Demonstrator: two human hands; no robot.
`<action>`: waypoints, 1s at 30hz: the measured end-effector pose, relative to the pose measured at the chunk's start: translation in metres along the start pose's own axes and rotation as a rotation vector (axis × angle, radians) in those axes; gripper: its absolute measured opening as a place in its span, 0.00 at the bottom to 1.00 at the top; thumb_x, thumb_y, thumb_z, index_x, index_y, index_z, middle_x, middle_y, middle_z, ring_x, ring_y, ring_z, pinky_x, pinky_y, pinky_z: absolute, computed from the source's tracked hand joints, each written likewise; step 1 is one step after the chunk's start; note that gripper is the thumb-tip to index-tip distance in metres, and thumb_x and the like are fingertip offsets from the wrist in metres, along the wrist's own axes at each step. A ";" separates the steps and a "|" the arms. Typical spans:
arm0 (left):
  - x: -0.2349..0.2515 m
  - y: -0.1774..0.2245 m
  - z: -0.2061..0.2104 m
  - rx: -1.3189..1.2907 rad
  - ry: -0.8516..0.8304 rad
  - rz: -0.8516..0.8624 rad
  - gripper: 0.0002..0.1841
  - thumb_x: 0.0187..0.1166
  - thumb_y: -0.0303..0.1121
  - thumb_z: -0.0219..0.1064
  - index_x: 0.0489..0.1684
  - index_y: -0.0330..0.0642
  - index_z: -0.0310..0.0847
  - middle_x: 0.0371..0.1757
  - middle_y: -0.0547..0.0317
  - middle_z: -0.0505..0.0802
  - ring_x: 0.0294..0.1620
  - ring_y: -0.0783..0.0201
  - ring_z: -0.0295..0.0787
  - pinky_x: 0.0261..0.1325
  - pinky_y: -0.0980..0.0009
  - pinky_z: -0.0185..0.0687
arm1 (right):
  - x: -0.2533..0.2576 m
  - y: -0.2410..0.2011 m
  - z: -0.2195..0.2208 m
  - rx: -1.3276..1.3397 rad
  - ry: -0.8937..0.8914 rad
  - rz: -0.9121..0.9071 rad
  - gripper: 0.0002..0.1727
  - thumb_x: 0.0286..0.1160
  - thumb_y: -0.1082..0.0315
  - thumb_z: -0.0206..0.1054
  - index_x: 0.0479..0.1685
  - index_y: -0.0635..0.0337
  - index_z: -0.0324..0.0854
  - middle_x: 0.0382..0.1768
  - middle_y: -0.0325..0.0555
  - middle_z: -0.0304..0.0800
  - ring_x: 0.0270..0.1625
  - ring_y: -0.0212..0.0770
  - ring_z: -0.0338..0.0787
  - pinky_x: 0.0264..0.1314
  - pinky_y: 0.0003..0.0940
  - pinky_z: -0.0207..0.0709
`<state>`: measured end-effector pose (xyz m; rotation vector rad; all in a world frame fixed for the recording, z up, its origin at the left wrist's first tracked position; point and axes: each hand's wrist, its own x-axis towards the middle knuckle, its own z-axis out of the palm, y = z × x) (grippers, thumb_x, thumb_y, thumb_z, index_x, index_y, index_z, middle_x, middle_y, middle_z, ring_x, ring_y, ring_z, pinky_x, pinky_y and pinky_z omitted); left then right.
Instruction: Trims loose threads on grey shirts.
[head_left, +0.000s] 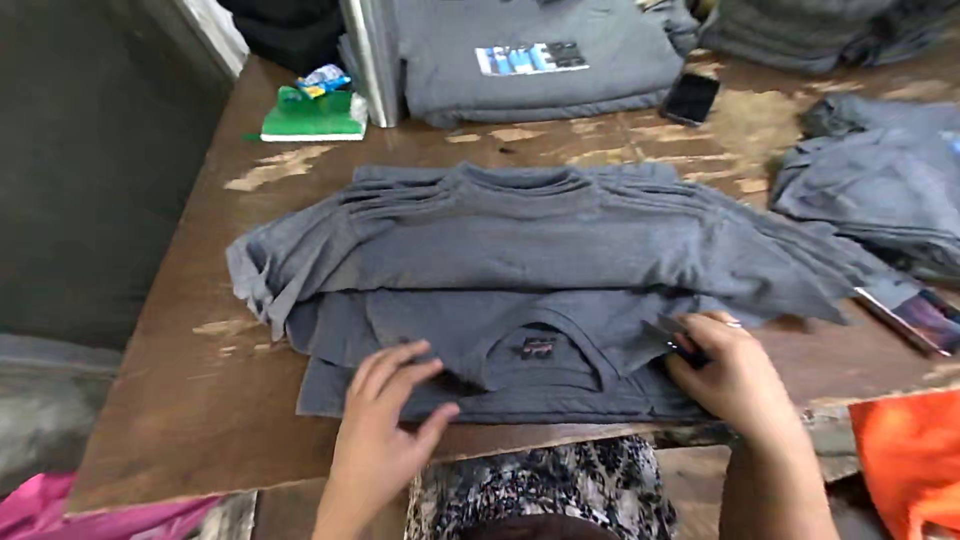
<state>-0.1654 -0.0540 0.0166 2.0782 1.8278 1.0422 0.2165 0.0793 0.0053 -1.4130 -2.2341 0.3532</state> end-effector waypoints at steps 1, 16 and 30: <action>0.013 -0.001 0.008 0.158 0.033 -0.031 0.23 0.68 0.41 0.74 0.64 0.48 0.89 0.68 0.49 0.90 0.73 0.41 0.82 0.68 0.38 0.74 | 0.005 -0.002 -0.003 0.009 0.037 -0.001 0.11 0.66 0.73 0.63 0.37 0.76 0.84 0.37 0.69 0.89 0.44 0.66 0.88 0.53 0.60 0.75; 0.242 -0.103 0.022 0.499 -0.215 -0.059 0.36 0.89 0.65 0.35 0.89 0.59 0.67 0.83 0.49 0.79 0.87 0.44 0.68 0.87 0.30 0.43 | 0.192 0.089 0.003 -0.007 -0.084 -0.097 0.32 0.85 0.45 0.53 0.58 0.69 0.85 0.76 0.62 0.79 0.82 0.72 0.70 0.73 0.80 0.60; 0.081 -0.033 -0.038 0.431 -0.122 0.144 0.61 0.51 0.85 0.61 0.80 0.41 0.75 0.60 0.34 0.90 0.63 0.34 0.85 0.70 0.27 0.61 | 0.042 0.033 -0.049 0.107 -0.014 -0.274 0.26 0.82 0.46 0.57 0.32 0.62 0.84 0.36 0.49 0.86 0.45 0.46 0.85 0.51 0.53 0.76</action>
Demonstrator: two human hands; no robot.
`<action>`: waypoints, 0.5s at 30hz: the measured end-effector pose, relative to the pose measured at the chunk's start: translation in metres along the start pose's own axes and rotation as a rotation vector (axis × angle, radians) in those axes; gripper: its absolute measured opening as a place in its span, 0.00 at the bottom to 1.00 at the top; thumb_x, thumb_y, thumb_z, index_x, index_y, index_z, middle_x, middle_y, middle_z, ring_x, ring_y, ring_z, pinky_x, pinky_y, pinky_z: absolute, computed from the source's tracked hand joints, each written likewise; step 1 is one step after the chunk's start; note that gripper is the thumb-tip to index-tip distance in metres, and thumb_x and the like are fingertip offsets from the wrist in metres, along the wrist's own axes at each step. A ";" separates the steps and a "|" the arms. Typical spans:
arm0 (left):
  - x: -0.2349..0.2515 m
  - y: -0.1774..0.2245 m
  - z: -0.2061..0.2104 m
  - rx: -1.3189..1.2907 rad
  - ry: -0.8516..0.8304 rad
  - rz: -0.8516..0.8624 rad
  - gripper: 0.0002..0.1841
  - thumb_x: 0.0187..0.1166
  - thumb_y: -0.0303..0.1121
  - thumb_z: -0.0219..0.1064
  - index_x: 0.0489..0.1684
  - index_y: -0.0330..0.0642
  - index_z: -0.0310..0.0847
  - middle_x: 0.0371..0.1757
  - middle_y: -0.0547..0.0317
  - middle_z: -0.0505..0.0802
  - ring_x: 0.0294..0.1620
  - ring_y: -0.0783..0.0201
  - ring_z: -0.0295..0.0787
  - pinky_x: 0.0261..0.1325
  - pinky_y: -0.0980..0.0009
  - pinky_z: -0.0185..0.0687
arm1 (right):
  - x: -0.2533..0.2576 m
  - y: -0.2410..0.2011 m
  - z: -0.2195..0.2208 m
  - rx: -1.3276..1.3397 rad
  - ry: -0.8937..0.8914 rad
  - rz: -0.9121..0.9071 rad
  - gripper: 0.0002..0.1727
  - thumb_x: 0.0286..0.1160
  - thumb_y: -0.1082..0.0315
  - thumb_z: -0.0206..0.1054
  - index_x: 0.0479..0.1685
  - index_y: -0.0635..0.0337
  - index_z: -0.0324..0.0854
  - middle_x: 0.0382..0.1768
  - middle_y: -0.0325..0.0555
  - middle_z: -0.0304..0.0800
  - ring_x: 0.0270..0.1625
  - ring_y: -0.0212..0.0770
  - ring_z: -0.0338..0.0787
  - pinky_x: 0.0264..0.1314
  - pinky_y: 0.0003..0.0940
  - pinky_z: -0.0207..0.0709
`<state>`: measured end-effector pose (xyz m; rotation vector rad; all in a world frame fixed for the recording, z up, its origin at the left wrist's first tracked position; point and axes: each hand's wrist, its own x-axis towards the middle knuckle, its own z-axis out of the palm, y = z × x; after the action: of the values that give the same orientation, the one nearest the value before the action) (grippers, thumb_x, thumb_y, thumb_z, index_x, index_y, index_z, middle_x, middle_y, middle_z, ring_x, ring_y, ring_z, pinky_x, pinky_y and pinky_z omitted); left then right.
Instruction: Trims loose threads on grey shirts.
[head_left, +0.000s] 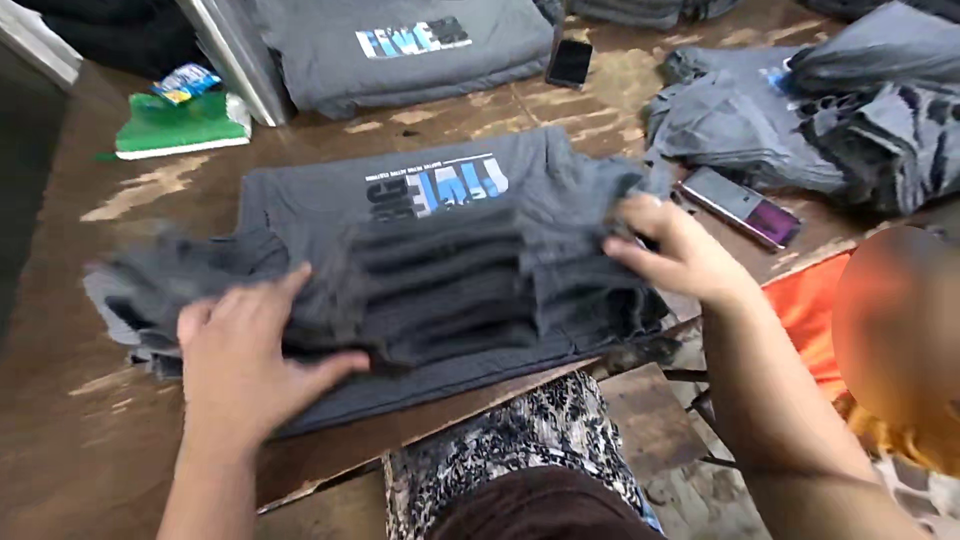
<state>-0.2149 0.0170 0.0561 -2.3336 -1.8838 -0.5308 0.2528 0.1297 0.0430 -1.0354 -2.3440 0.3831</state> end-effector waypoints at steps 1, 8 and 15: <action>-0.033 0.006 0.006 -0.029 0.011 -0.008 0.61 0.54 0.86 0.58 0.78 0.41 0.78 0.59 0.32 0.89 0.62 0.32 0.84 0.66 0.26 0.63 | -0.029 -0.005 0.001 0.059 -0.008 0.007 0.24 0.80 0.48 0.59 0.37 0.62 0.87 0.44 0.49 0.89 0.54 0.44 0.86 0.61 0.50 0.77; -0.135 0.016 0.040 -0.274 0.262 -0.123 0.41 0.74 0.70 0.63 0.68 0.39 0.80 0.55 0.40 0.88 0.64 0.52 0.82 0.72 0.60 0.71 | -0.109 0.012 -0.002 0.467 0.235 0.803 0.22 0.91 0.54 0.46 0.48 0.60 0.81 0.37 0.33 0.91 0.38 0.25 0.91 0.45 0.26 0.88; -0.107 0.076 0.047 -0.507 0.280 -0.026 0.23 0.76 0.59 0.71 0.52 0.49 0.91 0.49 0.61 0.95 0.57 0.66 0.90 0.65 0.68 0.82 | -0.032 -0.019 0.043 1.261 0.495 0.783 0.16 0.90 0.47 0.51 0.52 0.39 0.82 0.38 0.26 0.94 0.40 0.23 0.92 0.40 0.26 0.90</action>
<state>-0.1511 -0.0867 -0.0118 -2.3351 -1.8050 -1.3988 0.2348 0.0915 0.0053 -1.0794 -0.8038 1.4309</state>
